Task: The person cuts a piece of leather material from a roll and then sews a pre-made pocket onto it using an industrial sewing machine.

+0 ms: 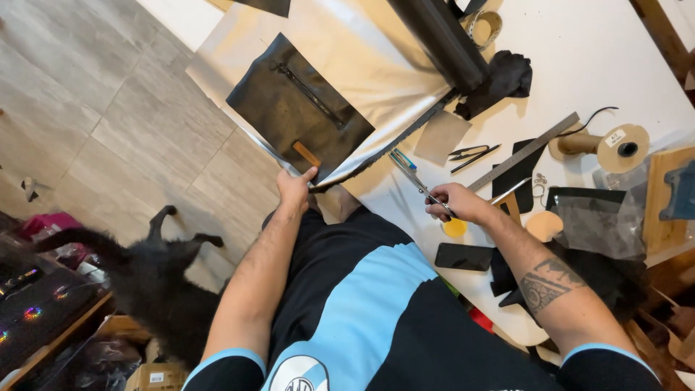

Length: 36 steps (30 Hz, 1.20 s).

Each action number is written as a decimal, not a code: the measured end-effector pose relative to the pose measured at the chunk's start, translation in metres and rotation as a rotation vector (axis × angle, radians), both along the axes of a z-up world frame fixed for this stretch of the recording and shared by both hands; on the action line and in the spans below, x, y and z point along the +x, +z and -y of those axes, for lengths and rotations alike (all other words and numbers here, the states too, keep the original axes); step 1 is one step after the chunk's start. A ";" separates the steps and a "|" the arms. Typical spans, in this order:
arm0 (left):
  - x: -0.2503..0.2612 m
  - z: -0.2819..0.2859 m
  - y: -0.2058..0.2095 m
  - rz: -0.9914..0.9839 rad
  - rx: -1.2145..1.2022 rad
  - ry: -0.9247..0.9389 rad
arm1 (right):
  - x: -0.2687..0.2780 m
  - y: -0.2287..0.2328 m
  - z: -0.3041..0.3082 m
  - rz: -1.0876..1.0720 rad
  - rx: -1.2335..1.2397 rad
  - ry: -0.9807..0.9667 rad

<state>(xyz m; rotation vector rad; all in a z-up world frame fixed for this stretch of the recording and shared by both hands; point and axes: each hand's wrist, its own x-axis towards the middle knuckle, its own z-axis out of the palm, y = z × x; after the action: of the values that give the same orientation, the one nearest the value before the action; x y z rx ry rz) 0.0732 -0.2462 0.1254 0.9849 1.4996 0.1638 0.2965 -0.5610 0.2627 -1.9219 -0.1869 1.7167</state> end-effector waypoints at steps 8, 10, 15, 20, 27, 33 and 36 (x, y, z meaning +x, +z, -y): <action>-0.003 0.003 -0.017 -0.082 0.014 -0.010 | -0.014 -0.002 -0.013 -0.028 0.018 -0.002; -0.004 0.004 -0.027 -0.129 -0.005 -0.037 | -0.017 -0.009 -0.009 -0.039 0.037 -0.033; 0.003 0.004 0.003 0.058 -0.082 0.059 | -0.020 -0.012 -0.009 -0.035 0.061 -0.095; 0.001 -0.015 -0.013 0.189 -0.093 0.104 | -0.020 -0.025 -0.014 -0.031 0.100 -0.115; 0.008 -0.015 0.058 0.187 -0.078 -0.032 | -0.017 -0.032 -0.016 -0.013 0.129 -0.149; 0.002 -0.008 0.041 0.171 -0.104 0.021 | 0.003 -0.042 -0.024 0.010 0.157 -0.162; -0.001 -0.008 0.030 0.164 -0.106 0.007 | 0.011 -0.037 -0.037 0.053 0.151 -0.114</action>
<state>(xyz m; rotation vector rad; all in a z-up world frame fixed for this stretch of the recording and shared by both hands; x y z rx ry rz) 0.0726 -0.2379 0.1556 0.8606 1.3487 0.1645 0.3079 -0.5236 0.2257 -1.8329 -0.2160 1.5344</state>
